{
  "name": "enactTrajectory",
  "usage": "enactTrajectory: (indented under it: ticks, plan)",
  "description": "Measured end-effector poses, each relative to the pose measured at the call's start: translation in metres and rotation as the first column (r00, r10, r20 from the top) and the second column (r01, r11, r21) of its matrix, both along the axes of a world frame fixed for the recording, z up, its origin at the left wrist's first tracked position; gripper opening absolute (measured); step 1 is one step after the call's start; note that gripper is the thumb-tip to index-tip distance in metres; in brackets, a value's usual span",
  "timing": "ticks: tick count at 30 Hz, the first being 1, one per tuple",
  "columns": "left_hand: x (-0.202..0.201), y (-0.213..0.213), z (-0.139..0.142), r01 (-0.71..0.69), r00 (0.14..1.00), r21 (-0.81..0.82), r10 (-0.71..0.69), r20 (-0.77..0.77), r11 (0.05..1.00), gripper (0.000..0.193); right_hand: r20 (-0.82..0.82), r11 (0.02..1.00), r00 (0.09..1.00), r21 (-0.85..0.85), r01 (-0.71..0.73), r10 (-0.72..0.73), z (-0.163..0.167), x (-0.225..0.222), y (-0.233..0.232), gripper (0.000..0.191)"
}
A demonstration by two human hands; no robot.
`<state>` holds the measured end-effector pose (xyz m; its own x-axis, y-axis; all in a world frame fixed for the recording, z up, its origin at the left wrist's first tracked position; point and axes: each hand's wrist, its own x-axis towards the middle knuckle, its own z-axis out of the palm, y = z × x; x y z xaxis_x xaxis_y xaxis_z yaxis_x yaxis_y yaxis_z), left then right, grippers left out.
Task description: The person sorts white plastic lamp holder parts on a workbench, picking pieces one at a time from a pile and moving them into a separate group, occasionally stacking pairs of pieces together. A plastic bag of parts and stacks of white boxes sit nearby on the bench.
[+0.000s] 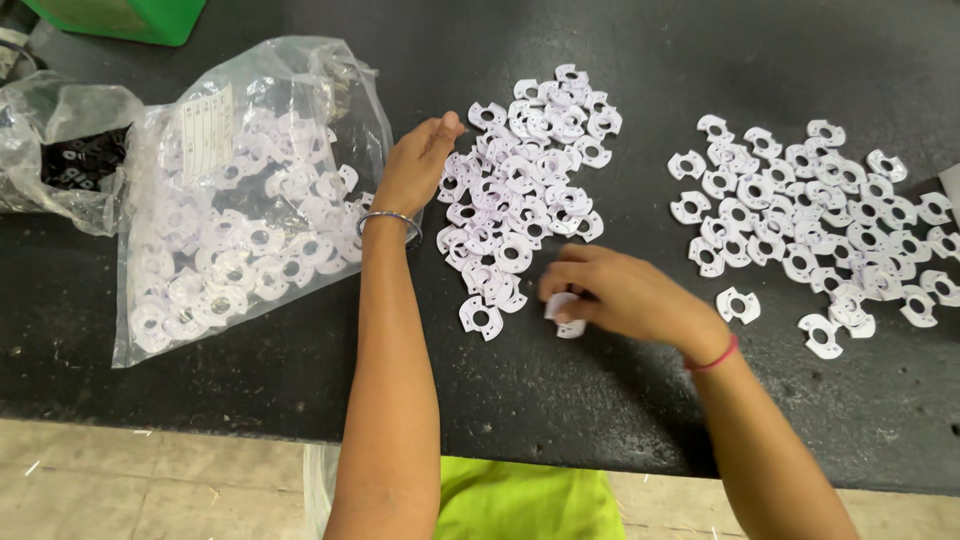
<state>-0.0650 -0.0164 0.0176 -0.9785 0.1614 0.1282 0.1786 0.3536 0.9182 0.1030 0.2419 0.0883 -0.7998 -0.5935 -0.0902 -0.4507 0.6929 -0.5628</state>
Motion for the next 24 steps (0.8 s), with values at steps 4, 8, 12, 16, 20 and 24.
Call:
enactTrajectory:
  ticks: [4, 8, 12, 16, 20, 24]
  plan:
    - [-0.001, 0.000, 0.001, -0.005, 1.000, -0.020, 0.005, 0.001, 1.000, 0.070, 0.012, 0.988, 0.991, 0.083, 0.129, -0.131, 0.005, -0.013, 0.040, 0.015]
    - [-0.001, 0.000, 0.001, 0.000, 1.000, -0.008, 0.001, 0.018, 1.000, 0.071, -0.172, 0.905, 0.934, 0.242, 0.349, -0.313, -0.001, -0.018, 0.089, 0.020]
    - [-0.001, -0.001, -0.001, 0.004, 1.000, 0.001, -0.004, 0.014, 1.000, 0.071, -0.302, 0.806, 0.832, 0.246, 0.539, -0.465, -0.008, -0.015, 0.121, 0.023]
    - [-0.002, -0.002, -0.002, 0.010, 1.000, 0.020, -0.011, 0.005, 1.000, 0.071, -0.408, 0.877, 0.812, 0.053, 0.477, -0.417, -0.008, -0.024, 0.114, 0.025]
    - [-0.003, -0.002, -0.002, 0.011, 1.000, 0.021, -0.011, 0.010, 1.000, 0.071, -0.315, 0.922, 0.866, -0.156, 0.355, -0.387, -0.023, -0.030, 0.060, 0.029]
    - [-0.002, -0.002, -0.002, 0.005, 1.000, 0.001, -0.005, 0.012, 1.000, 0.071, -0.278, 0.856, 0.812, -0.093, 0.509, -0.513, -0.029, -0.027, 0.026, 0.026]
